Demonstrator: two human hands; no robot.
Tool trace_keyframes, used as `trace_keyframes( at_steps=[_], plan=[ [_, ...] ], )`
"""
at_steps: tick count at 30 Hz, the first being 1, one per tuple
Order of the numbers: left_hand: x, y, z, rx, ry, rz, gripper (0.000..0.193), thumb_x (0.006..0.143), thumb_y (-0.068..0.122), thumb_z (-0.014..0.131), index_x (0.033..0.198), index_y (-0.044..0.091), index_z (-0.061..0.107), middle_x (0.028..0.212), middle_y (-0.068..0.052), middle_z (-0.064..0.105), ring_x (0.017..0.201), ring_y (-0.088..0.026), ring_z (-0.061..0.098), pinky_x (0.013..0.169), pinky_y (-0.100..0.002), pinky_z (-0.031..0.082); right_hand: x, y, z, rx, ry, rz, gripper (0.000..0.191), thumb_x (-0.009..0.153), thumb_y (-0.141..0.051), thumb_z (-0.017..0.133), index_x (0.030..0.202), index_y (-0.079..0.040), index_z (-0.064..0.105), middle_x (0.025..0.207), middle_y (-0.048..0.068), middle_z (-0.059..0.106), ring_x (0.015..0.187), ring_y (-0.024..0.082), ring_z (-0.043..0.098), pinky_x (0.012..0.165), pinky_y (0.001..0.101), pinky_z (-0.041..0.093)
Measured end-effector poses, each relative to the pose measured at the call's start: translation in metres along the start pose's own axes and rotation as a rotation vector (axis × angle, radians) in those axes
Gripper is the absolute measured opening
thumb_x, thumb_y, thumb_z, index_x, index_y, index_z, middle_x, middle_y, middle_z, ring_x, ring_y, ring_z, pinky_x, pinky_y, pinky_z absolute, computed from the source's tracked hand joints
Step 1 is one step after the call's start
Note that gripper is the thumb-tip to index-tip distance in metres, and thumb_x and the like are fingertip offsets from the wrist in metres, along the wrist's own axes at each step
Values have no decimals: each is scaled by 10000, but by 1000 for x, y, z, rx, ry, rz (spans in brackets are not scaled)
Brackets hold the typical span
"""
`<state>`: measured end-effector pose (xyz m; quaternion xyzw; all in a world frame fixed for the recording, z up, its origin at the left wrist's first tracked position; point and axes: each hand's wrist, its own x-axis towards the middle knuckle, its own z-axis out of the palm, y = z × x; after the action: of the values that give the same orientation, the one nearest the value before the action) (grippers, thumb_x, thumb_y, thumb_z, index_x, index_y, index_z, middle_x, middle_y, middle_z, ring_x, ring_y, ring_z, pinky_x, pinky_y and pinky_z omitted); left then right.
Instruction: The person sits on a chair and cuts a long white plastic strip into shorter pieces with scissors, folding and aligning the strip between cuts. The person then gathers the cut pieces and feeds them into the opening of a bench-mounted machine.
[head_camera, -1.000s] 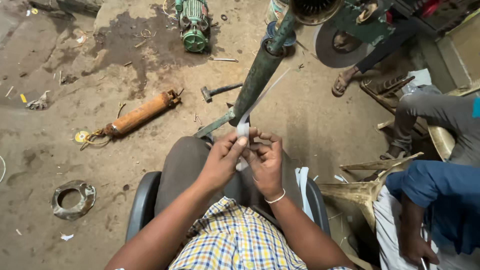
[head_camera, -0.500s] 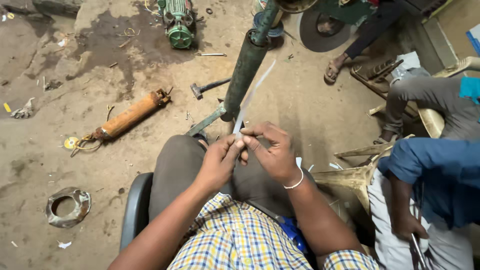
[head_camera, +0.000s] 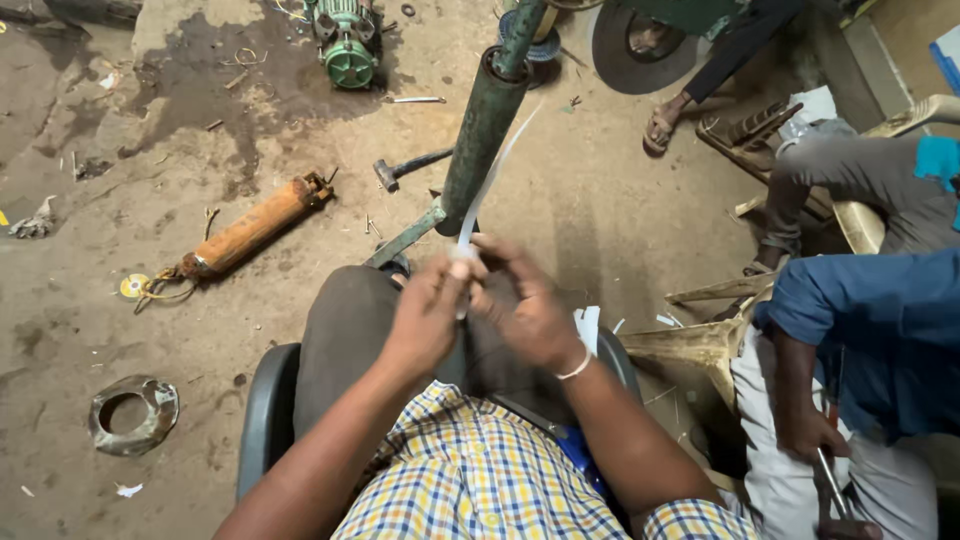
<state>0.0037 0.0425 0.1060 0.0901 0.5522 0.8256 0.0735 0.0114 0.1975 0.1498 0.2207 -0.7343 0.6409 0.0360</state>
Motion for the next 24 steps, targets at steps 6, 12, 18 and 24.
trace_keyframes(
  at_steps=[6,12,18,24],
  plan=[
    [4,25,-31,-499,172,147,266,1120,316,483,1070,69,566,947,-81,615,922,-226,642,877,-394,547,-24,37,9,204,18,373,319,966,-87,747,1261,20,687,1044,49,711,927,113,634,834,295,525],
    [1,46,-65,-797,162,274,218,1118,314,542,1150,102,582,1010,-54,568,1000,-243,584,1067,-498,472,-37,36,-26,200,-92,483,330,922,-113,744,1222,17,696,1043,31,730,944,91,666,865,267,542],
    [-3,59,-78,-817,185,245,188,1127,291,548,1179,114,583,1045,-48,570,1039,-241,564,1101,-493,444,-37,29,-25,250,-76,489,349,915,-118,763,1230,15,690,1052,43,722,957,97,661,876,267,539],
    [-4,67,-76,-775,156,273,198,1154,302,548,1182,112,592,1022,-47,573,980,-217,549,1058,-441,436,-42,34,-22,260,-8,431,305,966,-133,728,1230,11,684,1082,26,709,978,83,644,891,254,532]
  ],
)
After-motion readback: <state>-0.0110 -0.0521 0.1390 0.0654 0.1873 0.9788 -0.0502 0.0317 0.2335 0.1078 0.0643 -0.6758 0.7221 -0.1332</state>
